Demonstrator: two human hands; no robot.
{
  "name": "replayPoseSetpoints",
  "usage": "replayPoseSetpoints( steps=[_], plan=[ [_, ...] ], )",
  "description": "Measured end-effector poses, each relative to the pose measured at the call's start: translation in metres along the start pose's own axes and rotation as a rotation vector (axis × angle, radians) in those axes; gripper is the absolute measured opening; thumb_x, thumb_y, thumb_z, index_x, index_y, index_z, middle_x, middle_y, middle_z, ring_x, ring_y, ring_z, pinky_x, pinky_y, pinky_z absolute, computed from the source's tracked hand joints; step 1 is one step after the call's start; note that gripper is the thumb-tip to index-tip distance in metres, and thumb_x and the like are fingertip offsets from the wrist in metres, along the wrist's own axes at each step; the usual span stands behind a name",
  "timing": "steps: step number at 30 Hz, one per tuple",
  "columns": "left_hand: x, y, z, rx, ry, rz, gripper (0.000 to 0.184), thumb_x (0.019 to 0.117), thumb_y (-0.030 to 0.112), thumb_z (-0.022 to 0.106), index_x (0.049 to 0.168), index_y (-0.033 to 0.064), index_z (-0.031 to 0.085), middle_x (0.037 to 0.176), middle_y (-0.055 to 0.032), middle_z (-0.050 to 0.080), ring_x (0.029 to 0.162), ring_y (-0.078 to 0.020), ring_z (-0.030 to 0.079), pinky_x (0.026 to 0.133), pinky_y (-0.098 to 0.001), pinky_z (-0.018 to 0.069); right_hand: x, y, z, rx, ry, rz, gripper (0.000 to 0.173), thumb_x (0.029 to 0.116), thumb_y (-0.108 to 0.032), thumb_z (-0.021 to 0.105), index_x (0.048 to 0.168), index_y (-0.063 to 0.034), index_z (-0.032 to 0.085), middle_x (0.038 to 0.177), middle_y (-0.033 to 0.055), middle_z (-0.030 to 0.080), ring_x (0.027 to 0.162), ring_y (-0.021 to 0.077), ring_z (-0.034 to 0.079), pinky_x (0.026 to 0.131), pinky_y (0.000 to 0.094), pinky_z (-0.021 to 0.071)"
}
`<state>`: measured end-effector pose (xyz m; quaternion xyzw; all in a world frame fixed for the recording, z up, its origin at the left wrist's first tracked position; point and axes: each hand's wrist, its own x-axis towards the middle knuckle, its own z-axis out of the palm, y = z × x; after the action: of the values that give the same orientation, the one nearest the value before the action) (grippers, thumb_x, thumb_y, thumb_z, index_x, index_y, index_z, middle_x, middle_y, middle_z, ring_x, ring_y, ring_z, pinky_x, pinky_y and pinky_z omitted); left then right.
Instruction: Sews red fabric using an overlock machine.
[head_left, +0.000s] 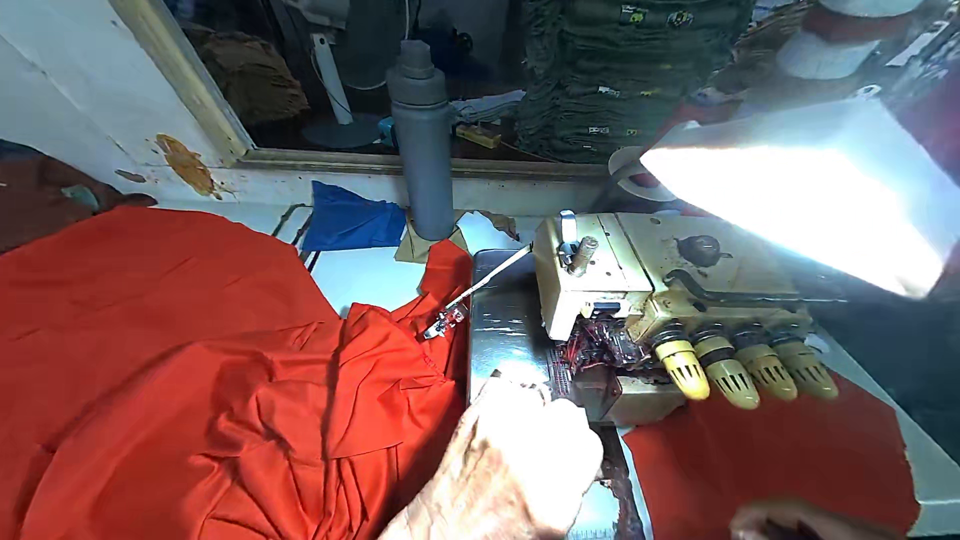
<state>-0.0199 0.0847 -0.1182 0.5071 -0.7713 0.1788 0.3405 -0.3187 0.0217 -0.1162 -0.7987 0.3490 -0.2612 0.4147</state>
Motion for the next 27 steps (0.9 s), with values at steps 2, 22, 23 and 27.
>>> replayPoseSetpoints(
  steps=[2, 22, 23, 27],
  plan=[
    [0.003, 0.002, -0.003, 0.054, -0.003, -0.014, 0.024, 0.0971, 0.018, 0.054, 0.078, 0.0148, 0.067, 0.068, -0.0015, 0.062, 0.067, -0.0195, 0.062, 0.07, -0.0363, 0.0488, -0.001, 0.02, -0.013, -0.04, 0.047, 0.077, 0.015, 0.0946, -0.007, 0.066, 0.094, 0.0072, 0.069, 0.08, 0.0055, 0.072, 0.068, 0.0022, 0.066, 0.064, 0.022, 0.0575],
    [0.018, 0.022, -0.013, 0.1, -0.088, -0.144, 0.016, 0.094, 0.014, 0.06, 0.081, 0.0116, 0.07, 0.074, -0.005, 0.067, 0.071, -0.0203, 0.064, 0.077, -0.0386, 0.0475, 0.035, -0.036, 0.095, 0.058, 0.337, -0.204, 0.02, 0.0901, 0.0, 0.071, 0.107, 0.0097, 0.067, 0.087, 0.0124, 0.073, 0.074, 0.0048, 0.068, 0.07, 0.0164, 0.0572],
    [0.018, 0.021, -0.012, 0.107, -0.082, -0.141, 0.016, 0.0938, 0.014, 0.06, 0.081, 0.0116, 0.069, 0.073, -0.0049, 0.066, 0.07, -0.0201, 0.063, 0.077, -0.0384, 0.0476, 0.036, -0.035, 0.096, 0.027, 0.354, -0.223, 0.019, 0.0898, 0.0, 0.071, 0.106, 0.0095, 0.068, 0.087, 0.0132, 0.073, 0.075, 0.0051, 0.068, 0.072, 0.0155, 0.0561],
    [0.017, 0.024, -0.013, 0.109, -0.083, -0.158, 0.018, 0.0967, 0.013, 0.057, 0.084, 0.0095, 0.069, 0.075, -0.0082, 0.066, 0.071, -0.0229, 0.062, 0.071, -0.0397, 0.0436, 0.043, -0.036, 0.101, -0.044, 0.417, -0.283, 0.016, 0.0898, -0.001, 0.071, 0.103, 0.0084, 0.07, 0.09, 0.0139, 0.073, 0.083, 0.0045, 0.069, 0.078, 0.0132, 0.0552]
  ],
)
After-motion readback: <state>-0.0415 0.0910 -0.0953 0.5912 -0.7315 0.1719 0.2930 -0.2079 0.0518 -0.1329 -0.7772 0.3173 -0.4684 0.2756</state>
